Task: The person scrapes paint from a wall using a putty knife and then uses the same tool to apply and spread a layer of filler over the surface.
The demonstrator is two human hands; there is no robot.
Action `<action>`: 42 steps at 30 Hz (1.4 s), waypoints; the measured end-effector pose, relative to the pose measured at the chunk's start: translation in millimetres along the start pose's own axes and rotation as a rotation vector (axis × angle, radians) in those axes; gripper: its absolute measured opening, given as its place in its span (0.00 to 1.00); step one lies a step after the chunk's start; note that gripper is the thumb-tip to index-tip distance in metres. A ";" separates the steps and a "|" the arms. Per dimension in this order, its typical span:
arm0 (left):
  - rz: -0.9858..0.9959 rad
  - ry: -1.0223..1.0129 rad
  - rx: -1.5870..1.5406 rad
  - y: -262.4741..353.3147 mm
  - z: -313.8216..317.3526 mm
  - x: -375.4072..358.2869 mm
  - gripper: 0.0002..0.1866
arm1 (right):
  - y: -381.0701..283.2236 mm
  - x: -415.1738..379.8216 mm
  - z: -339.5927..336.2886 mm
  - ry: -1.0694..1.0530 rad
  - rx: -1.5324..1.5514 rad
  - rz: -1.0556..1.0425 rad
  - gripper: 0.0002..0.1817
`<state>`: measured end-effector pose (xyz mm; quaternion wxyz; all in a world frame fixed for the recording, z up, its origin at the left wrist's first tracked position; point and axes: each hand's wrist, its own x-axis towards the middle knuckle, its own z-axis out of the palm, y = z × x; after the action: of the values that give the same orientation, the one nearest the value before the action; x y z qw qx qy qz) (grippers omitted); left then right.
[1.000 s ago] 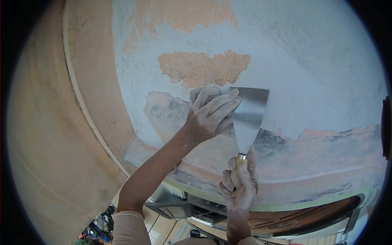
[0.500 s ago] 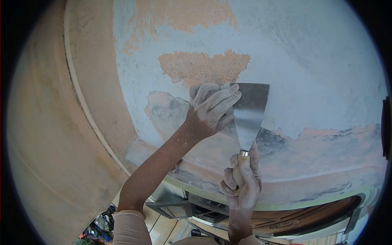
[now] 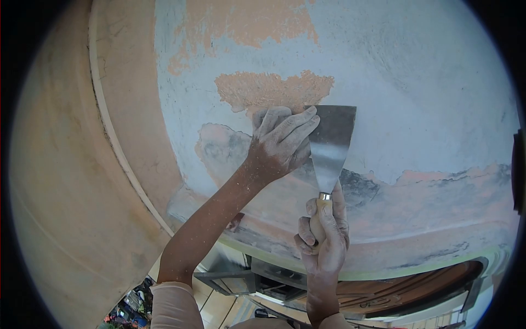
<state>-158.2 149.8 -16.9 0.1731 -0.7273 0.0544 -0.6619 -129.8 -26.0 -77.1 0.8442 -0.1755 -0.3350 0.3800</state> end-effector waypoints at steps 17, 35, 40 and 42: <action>-0.050 0.001 -0.009 6.3 -0.9 -4.1 0.23 | 3.4 -6.9 -4.1 0.001 -0.030 0.017 0.28; -0.046 0.020 0.025 11.1 1.4 -20.4 0.22 | 13.5 -7.6 -12.5 -0.018 -0.029 -0.005 0.28; -0.084 0.045 0.011 7.3 2.0 -11.6 0.20 | 16.5 0.8 -9.1 -0.012 -0.033 -0.020 0.29; -0.087 0.023 0.022 10.1 -1.3 -14.0 0.19 | 17.1 -2.7 -13.0 -0.025 -0.032 -0.017 0.29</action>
<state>-159.6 144.4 -33.3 0.1515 -0.7192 0.0174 -0.6779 -131.0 -17.5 -96.9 0.8402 -0.1814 -0.3531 0.3694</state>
